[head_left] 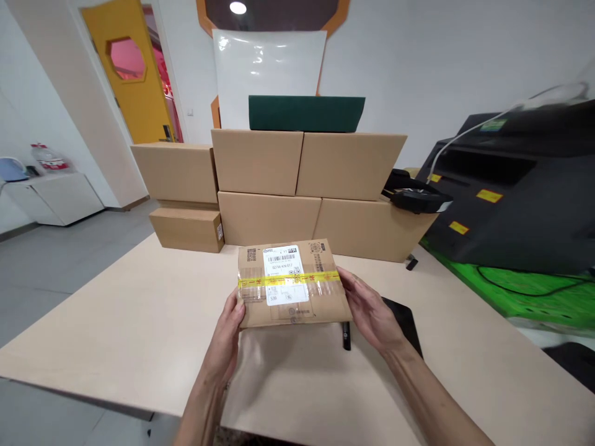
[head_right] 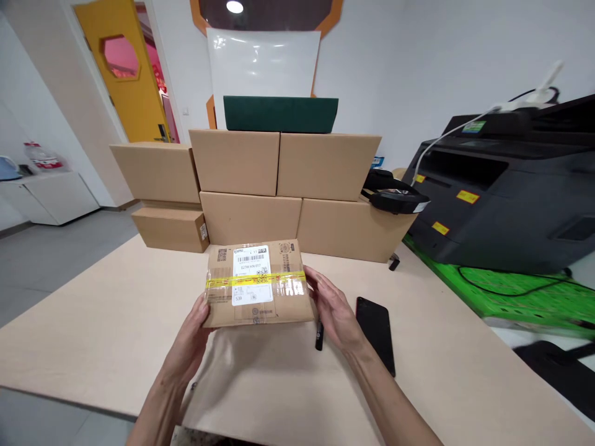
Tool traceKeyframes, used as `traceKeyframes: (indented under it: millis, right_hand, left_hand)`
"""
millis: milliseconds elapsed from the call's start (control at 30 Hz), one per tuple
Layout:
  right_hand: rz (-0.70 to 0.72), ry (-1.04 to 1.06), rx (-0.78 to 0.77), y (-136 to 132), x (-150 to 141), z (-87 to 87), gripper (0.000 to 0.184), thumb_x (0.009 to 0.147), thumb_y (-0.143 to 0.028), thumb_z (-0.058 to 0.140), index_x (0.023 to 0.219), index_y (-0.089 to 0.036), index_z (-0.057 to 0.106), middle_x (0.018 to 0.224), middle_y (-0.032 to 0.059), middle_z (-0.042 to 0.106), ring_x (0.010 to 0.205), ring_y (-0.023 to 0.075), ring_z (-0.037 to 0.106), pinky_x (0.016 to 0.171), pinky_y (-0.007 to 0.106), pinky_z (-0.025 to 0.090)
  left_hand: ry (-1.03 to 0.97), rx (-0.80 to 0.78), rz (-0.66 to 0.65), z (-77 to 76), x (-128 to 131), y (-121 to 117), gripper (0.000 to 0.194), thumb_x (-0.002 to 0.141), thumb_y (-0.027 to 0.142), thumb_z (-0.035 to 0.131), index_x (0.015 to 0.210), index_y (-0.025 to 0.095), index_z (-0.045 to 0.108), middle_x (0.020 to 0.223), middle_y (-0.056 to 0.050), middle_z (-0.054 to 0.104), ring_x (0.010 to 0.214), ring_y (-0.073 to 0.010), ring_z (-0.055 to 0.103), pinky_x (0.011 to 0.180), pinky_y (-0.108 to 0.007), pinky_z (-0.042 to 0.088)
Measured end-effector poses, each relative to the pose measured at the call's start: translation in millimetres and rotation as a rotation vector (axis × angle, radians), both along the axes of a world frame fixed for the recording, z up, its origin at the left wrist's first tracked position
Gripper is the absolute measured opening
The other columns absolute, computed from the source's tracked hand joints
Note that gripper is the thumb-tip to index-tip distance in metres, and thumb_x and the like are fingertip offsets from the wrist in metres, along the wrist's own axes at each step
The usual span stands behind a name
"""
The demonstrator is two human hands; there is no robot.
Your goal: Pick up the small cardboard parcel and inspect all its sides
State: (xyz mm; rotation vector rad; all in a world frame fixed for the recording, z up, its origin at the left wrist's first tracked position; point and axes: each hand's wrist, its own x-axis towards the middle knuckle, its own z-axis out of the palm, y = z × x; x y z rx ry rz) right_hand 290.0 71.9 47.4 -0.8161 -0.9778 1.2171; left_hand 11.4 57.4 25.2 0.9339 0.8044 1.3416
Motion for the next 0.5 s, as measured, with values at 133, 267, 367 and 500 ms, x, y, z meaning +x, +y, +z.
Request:
traceKeyframes:
  millis: [133, 267, 367, 500]
  right_hand:
    - [0.002, -0.006, -0.005, 0, -1, -1.5, 0.044, 0.079, -0.058, 0.076, 0.115, -0.032, 0.079, 0.141, 0.0016, 0.067, 0.144, 0.0328, 0.045, 0.123, 0.049, 0.031]
    - [-0.002, 0.019, -0.046, 0, 0, -5.6, 0.045, 0.078, -0.059, 0.076, 0.115, -0.032, 0.078, 0.137, 0.0003, 0.07, 0.14, 0.0306, 0.051, 0.122, 0.045, 0.034]
    - [-0.032, 0.075, -0.104, 2, 0, -12.3, 0.045, 0.075, -0.058, 0.079, 0.111, -0.031, 0.079, 0.131, -0.0017, 0.073, 0.137, 0.0286, 0.054, 0.118, 0.039, 0.041]
    - [-0.047, 0.199, -0.183, 5, -2, -21.4, 0.035, 0.074, -0.054, 0.081, 0.102, -0.032, 0.078, 0.121, -0.0036, 0.077, 0.129, 0.0268, 0.062, 0.106, 0.036, 0.054]
  left_hand:
    - [0.083, 0.001, -0.018, -0.1, -3, 0, 0.062, 0.094, 0.062, 0.057, 0.145, 0.028, 0.057, 0.151, -0.008, 0.056, 0.139, -0.0359, 0.047, 0.094, -0.038, 0.049]
    - [0.107, -0.006, 0.013, -0.5, -5, -2, 0.067, 0.093, 0.067, 0.052, 0.15, 0.03, 0.051, 0.16, -0.007, 0.046, 0.145, -0.0375, 0.039, 0.104, -0.045, 0.044]
    - [0.126, 0.024, 0.021, 2.5, -4, -4, 0.072, 0.093, 0.069, 0.05, 0.153, 0.029, 0.047, 0.165, -0.008, 0.039, 0.149, -0.0383, 0.033, 0.114, -0.051, 0.035]
    - [0.164, 0.116, 0.026, 6.6, 0, -12, 0.07, 0.09, 0.062, 0.062, 0.149, 0.027, 0.053, 0.163, -0.009, 0.043, 0.151, -0.0375, 0.032, 0.122, -0.052, 0.026]
